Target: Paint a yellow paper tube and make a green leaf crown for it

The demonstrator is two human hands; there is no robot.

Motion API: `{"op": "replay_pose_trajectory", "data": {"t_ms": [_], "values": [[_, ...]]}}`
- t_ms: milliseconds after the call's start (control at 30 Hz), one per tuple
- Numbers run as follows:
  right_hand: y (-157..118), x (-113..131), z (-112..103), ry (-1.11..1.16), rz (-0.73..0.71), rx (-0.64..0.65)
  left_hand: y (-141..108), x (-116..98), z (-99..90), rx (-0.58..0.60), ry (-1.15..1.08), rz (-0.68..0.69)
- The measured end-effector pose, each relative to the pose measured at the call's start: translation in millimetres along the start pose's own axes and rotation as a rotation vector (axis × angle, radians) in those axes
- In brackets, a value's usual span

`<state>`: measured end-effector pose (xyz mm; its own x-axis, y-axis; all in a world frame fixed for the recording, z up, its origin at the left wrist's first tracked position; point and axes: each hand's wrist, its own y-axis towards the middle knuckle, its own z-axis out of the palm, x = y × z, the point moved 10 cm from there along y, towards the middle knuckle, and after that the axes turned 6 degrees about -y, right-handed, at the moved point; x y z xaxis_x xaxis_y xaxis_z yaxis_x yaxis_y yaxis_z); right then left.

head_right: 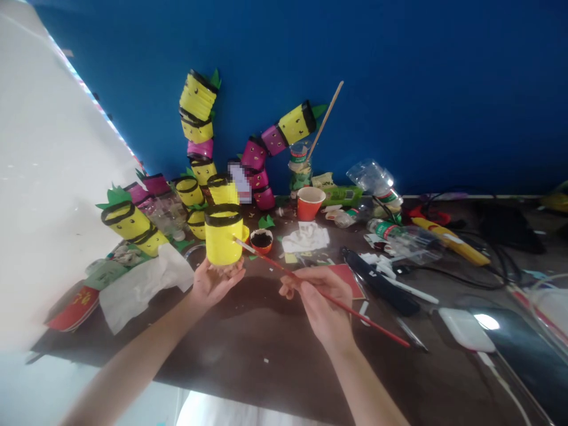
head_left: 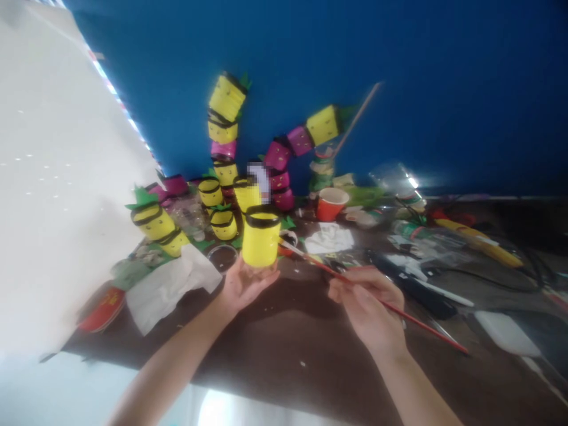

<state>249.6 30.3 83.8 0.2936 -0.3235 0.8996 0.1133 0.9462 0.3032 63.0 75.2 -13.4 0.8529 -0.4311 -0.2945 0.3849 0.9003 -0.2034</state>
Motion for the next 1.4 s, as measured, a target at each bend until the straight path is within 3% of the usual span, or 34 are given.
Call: {"op": "replay_pose_trajectory", "data": {"t_ms": [200,433,567,767,933,1300,1400], "values": [[1,-1,4,0.026,0.010,0.028,-1,4,1.5,-0.023,0.019,-0.038],[2,-5,-4,0.000,0.053,-0.040,-2,6,1.9,0.065,0.023,-0.068],[3,1,-13,-0.012,-0.004,-0.098,-1,1,0.3,0.059,0.015,-0.033],[2,4,3,0.060,-0.051,0.056,0,0,-1.0,-0.038,0.024,-0.001],[0,3,6,0.066,-0.047,0.074,1,0,-1.3,-0.083,0.041,0.008],[1,0,-10,-0.009,0.001,-0.089,-1,1,3.9,0.064,0.035,-0.024],[1,2,-11,0.025,-0.024,-0.078,-2,0,2.5,0.065,0.028,-0.021]]}}
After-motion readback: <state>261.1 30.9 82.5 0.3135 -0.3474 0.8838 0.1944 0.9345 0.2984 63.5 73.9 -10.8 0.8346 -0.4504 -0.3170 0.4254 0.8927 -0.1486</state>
